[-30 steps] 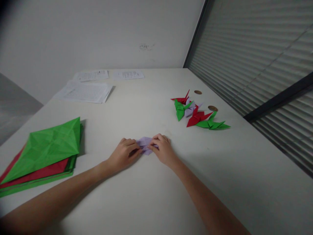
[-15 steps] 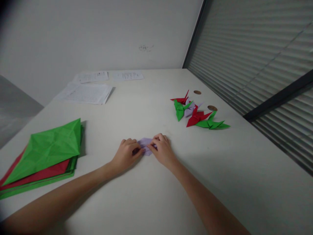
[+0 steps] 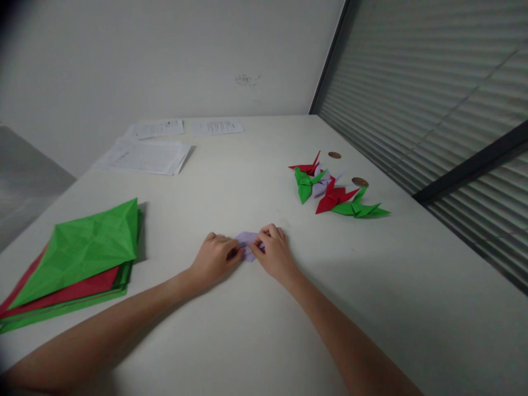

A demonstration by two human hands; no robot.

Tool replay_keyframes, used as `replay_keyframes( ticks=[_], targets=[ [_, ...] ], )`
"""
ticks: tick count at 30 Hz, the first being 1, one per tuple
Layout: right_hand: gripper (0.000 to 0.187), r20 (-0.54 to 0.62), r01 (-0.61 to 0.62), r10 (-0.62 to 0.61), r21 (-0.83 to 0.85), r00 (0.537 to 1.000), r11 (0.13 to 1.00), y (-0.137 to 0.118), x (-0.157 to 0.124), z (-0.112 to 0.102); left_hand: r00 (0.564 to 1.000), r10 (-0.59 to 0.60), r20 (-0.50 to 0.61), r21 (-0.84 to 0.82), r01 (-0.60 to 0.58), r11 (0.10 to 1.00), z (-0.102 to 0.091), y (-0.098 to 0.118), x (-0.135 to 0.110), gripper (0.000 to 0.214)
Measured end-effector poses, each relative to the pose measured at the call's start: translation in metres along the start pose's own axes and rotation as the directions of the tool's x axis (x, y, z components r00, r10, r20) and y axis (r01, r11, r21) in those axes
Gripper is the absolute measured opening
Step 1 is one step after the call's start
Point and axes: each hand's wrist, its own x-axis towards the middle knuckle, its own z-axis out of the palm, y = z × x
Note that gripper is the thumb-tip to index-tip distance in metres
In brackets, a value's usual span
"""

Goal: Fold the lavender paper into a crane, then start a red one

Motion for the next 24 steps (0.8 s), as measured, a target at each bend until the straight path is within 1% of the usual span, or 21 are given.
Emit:
replay_keyframes(
  ticks=[14,24],
  targets=[
    [0.013,0.003,0.013,-0.013,0.005,1.000,1.000,0.0035,0.0001,0.0024,0.998,-0.049,0.051,-0.005,0.049,0.999,-0.0006,-0.0002,0.0035,0.022],
    [0.014,0.015,-0.006,0.006,-0.044,1.000,0.999,-0.0009,-0.0007,0.0015,0.997,-0.053,0.056,0.016,0.052,0.999,-0.0030,0.0011,0.0034,0.022]
  ],
)
